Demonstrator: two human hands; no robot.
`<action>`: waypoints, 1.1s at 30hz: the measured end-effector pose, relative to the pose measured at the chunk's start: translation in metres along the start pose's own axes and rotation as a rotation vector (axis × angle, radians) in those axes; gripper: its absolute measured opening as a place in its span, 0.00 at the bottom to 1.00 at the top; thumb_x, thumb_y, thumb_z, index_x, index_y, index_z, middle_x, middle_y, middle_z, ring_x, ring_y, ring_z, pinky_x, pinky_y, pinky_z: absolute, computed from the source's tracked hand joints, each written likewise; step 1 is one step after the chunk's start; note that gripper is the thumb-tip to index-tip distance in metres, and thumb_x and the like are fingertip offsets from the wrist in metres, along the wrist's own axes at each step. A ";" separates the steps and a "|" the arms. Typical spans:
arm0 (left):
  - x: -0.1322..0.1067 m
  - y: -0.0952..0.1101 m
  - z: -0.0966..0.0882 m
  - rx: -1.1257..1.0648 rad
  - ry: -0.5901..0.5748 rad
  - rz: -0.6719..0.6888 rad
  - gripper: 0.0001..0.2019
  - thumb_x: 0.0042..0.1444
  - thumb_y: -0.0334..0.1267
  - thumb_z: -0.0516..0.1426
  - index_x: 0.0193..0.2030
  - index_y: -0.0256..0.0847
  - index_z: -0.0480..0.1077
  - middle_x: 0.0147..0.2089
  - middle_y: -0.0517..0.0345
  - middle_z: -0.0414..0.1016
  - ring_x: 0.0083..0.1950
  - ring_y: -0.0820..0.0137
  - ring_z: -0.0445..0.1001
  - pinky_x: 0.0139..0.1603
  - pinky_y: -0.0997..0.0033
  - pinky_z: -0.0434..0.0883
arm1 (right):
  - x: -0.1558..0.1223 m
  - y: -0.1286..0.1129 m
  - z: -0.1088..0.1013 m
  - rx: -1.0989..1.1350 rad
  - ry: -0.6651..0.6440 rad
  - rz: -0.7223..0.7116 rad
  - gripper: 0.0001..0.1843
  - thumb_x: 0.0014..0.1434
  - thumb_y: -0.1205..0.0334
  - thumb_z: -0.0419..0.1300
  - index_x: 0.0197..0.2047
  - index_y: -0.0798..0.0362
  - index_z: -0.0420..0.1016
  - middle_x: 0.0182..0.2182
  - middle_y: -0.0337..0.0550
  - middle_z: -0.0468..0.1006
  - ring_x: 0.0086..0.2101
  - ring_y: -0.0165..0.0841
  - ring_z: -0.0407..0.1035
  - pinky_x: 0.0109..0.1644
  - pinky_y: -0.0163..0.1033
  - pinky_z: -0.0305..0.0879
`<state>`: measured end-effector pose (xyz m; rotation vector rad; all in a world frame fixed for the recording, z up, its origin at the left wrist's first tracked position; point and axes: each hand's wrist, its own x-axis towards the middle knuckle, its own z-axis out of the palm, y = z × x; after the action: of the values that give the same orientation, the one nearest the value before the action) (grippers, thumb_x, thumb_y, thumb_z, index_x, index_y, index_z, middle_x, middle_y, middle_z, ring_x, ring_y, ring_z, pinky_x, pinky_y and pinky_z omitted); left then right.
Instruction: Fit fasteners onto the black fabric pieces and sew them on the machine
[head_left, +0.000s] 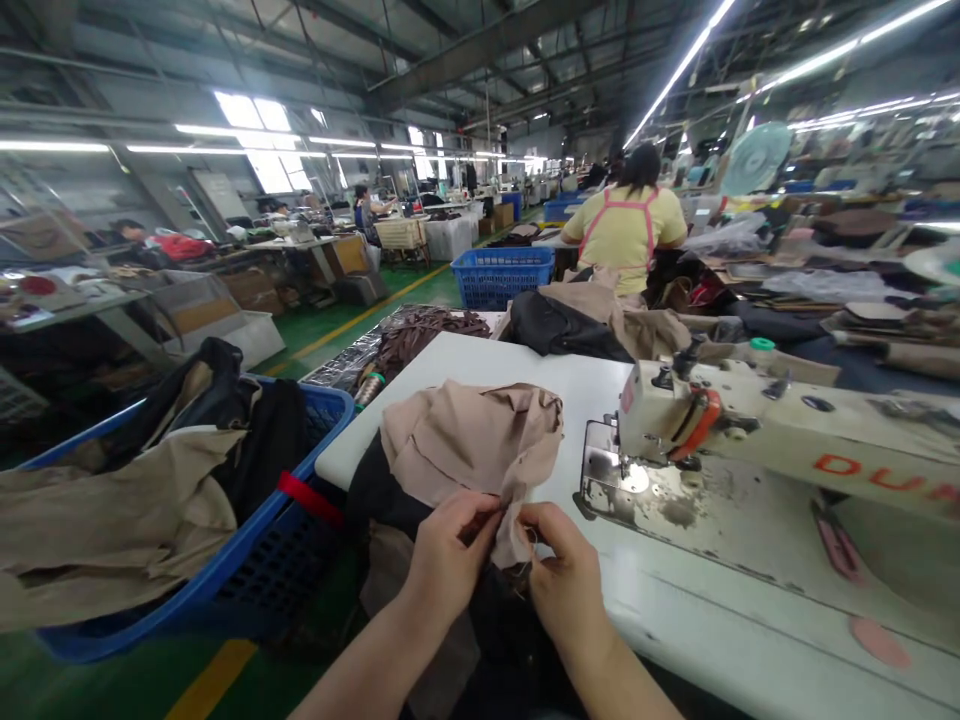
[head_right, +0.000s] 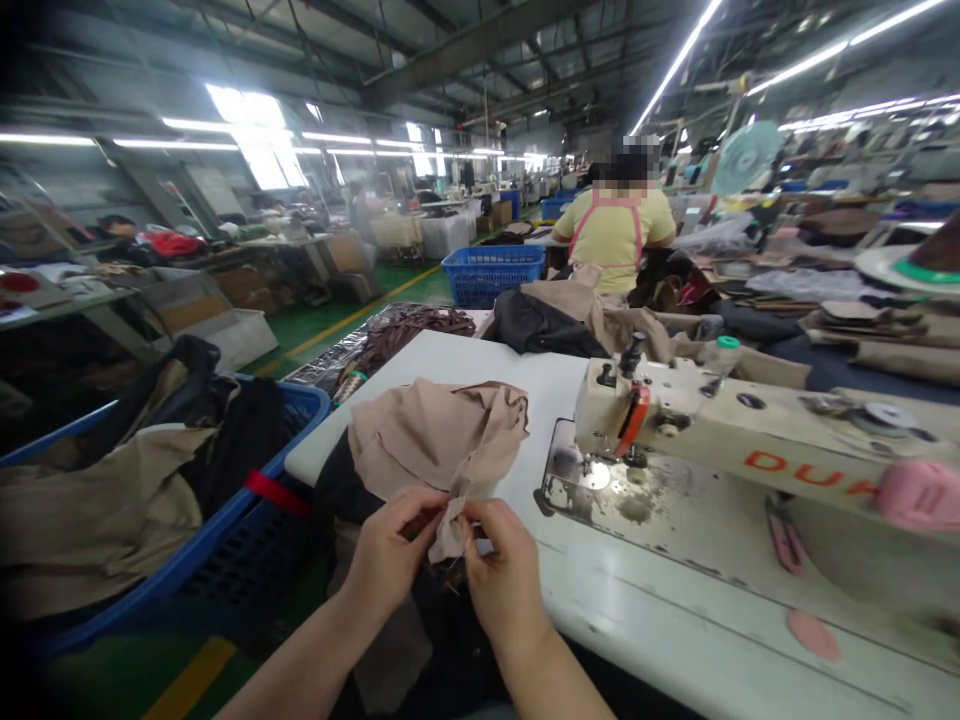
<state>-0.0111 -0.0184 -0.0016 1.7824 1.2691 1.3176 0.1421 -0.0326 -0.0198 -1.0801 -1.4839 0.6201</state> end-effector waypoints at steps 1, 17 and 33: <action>-0.001 0.001 0.000 0.044 0.000 0.039 0.04 0.61 0.34 0.62 0.38 0.42 0.81 0.37 0.53 0.82 0.38 0.64 0.79 0.39 0.70 0.74 | 0.000 0.000 -0.001 -0.025 -0.003 -0.013 0.07 0.64 0.66 0.58 0.35 0.49 0.76 0.31 0.40 0.77 0.30 0.32 0.71 0.35 0.35 0.70; 0.009 -0.001 -0.021 0.406 0.059 0.216 0.08 0.54 0.24 0.54 0.32 0.42 0.68 0.32 0.61 0.66 0.30 0.71 0.67 0.33 0.73 0.66 | 0.000 0.004 -0.011 -0.333 0.019 -0.091 0.09 0.62 0.71 0.55 0.32 0.48 0.67 0.29 0.39 0.70 0.30 0.33 0.66 0.32 0.35 0.60; -0.003 0.014 -0.040 0.457 -0.242 0.490 0.30 0.55 0.19 0.53 0.62 0.46 0.70 0.62 0.46 0.71 0.66 0.56 0.69 0.66 0.55 0.70 | 0.006 0.003 -0.012 -0.168 -0.040 -0.116 0.10 0.57 0.75 0.52 0.33 0.48 0.65 0.39 0.44 0.74 0.40 0.36 0.70 0.43 0.37 0.68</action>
<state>-0.0436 -0.0296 0.0229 2.6132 1.0951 1.0503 0.1550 -0.0282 -0.0163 -1.1061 -1.6437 0.4445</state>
